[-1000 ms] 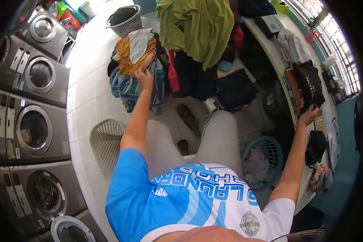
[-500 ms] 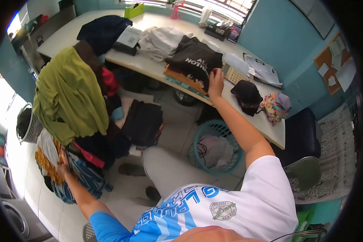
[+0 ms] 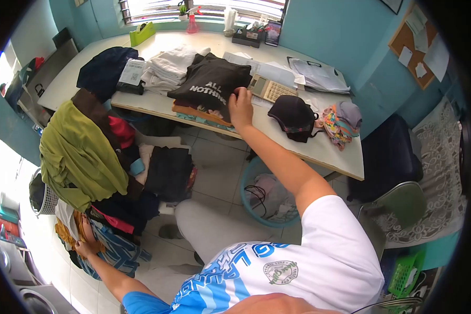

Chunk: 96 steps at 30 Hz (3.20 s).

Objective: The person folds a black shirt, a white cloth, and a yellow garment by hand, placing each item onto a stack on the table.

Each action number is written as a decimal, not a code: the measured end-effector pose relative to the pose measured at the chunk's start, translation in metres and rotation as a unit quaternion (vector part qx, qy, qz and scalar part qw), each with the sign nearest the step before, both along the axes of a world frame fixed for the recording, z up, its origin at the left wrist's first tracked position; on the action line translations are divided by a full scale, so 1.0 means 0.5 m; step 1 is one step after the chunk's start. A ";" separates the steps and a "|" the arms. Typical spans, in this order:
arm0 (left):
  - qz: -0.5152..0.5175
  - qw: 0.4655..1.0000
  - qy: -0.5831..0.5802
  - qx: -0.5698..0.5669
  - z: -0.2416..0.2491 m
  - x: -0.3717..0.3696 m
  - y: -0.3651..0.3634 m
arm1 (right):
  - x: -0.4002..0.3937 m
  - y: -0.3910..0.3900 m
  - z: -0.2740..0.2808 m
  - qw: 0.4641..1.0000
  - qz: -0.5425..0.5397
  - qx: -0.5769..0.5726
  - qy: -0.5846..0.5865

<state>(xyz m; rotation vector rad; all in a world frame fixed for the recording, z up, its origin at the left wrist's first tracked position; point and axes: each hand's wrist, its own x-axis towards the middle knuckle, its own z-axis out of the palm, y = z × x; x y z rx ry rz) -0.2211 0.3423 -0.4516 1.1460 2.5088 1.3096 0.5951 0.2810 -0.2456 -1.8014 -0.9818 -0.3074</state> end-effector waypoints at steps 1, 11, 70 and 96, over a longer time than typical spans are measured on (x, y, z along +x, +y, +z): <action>0.025 0.991 0.126 -0.025 0.036 0.033 -0.014 | -0.003 -0.004 0.004 1.000 0.008 0.007 0.006; -0.283 0.950 0.081 0.101 0.175 0.428 -0.204 | -0.010 -0.013 0.011 0.999 0.018 0.027 0.025; -0.629 0.626 -0.442 -0.130 0.499 0.818 -0.587 | -0.358 -0.430 0.151 0.702 0.695 -0.069 0.141; -0.532 0.847 0.004 0.001 0.567 0.677 -0.600 | -0.114 -0.508 0.245 0.900 0.366 0.196 0.132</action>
